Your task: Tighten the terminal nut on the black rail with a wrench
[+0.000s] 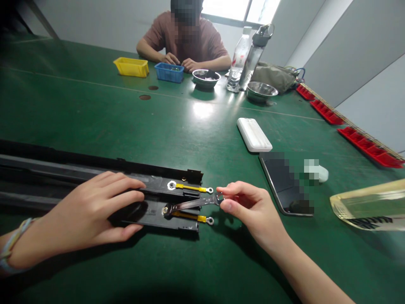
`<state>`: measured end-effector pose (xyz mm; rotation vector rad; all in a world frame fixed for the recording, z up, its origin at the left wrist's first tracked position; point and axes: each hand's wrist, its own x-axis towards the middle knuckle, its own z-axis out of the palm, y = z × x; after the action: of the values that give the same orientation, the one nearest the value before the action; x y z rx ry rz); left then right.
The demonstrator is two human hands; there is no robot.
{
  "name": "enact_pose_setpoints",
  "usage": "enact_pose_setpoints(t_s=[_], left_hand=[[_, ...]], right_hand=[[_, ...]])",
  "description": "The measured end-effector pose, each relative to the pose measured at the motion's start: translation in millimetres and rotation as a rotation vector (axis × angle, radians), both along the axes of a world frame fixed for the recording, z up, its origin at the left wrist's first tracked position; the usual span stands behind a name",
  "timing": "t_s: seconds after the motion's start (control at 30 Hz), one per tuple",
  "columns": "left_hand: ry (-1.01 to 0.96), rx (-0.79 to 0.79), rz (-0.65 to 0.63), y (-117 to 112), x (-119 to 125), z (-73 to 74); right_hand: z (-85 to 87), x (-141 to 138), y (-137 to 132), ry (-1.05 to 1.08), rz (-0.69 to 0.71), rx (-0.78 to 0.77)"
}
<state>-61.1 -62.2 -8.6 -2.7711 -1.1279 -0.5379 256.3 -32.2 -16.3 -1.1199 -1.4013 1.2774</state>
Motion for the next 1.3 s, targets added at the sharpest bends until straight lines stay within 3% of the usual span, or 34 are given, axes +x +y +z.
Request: enact_pose_setpoints(t_s=[0.27,0.5,0.7,0.9,1.03,1.3], left_hand=[[0.007,0.006,-0.012,2.4,2.3,-0.7],[0.017,0.012,-0.01,3.8,4.1,0.4],[0.005,0.019,-0.006,3.2,11.3,4.9],[0.005,0.015,-0.01,1.2,19.6,8.0],[0.006,0.015,-0.006,-4.0,21.1,7.2],[0.003,0.016,-0.007,-14.8,20.8,19.7]], right_hand=[[4.5,-0.4,-6.7,0.133,0.334,0.083],[2.7,-2.7,-7.7,0.164,0.418,0.159],[10.0,4.4,-7.5,0.128,0.38,0.185],[15.0,14.8,-6.0,0.018,0.137,0.069],[10.5,14.7,-6.8,-0.036,0.054,0.005],[22.6,11.5,-15.4,0.003,0.095,0.005]])
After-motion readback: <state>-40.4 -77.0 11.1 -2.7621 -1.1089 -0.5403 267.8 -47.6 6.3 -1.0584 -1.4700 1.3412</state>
